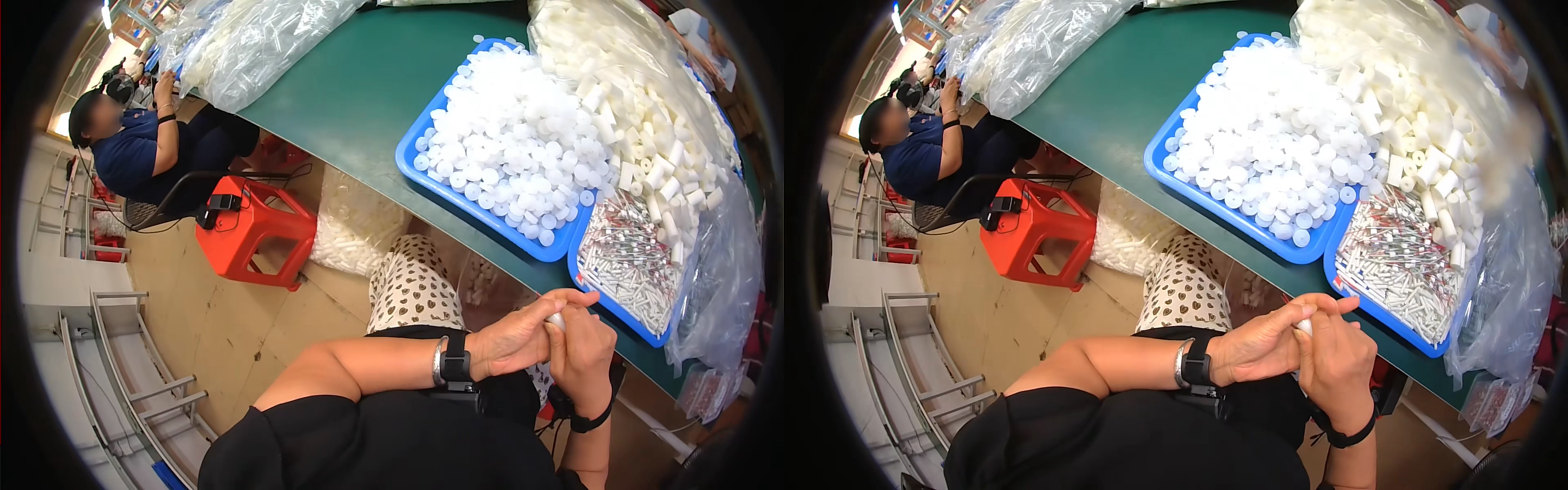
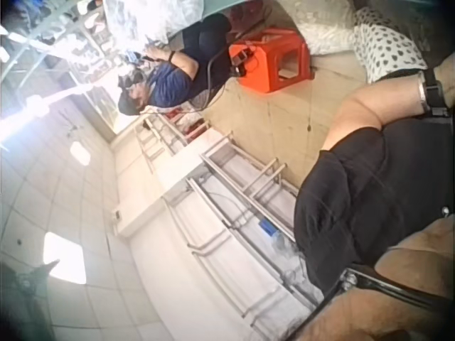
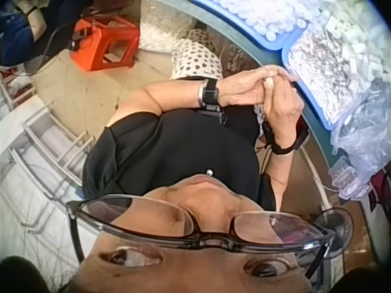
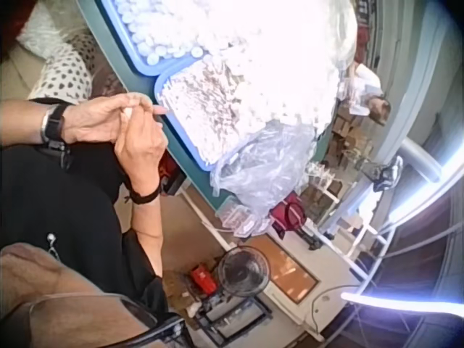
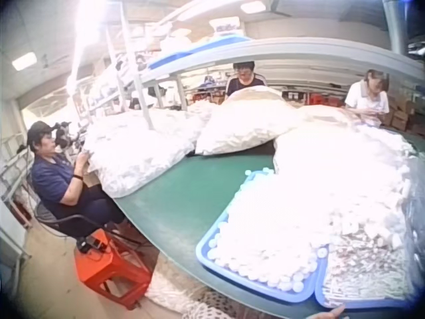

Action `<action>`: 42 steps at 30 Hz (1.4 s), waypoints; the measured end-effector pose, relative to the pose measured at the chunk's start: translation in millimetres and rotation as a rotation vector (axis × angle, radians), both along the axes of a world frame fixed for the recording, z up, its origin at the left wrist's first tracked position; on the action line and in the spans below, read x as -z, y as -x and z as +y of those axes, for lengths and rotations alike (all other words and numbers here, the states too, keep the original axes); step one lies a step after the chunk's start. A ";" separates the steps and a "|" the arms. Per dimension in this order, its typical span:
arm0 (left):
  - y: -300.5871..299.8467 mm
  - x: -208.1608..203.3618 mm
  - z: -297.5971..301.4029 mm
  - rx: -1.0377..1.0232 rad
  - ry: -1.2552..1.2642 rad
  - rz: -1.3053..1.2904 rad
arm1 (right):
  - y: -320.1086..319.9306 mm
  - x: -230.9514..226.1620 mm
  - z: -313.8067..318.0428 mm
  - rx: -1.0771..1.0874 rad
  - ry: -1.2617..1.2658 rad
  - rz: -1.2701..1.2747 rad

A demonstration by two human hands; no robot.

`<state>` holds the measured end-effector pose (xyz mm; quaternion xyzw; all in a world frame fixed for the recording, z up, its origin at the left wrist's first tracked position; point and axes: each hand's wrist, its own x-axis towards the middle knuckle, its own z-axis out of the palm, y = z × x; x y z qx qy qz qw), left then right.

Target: The person repeatedly picks up small white plastic caps and cylindrical pieces from blue trays on a green table. They insert a thin metal pin into the center of each cap and then press a cylindrical piece onto the pin to secure it. The person handles the components one at a time, performing the same assembly sequence throughout the clip.

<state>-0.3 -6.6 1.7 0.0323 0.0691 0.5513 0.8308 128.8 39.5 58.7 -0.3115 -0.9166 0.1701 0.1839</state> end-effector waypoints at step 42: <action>28.5 -6.8 1.5 0.023 0.046 0.514 | -1.1 34.3 -4.9 0.231 1.700 0.718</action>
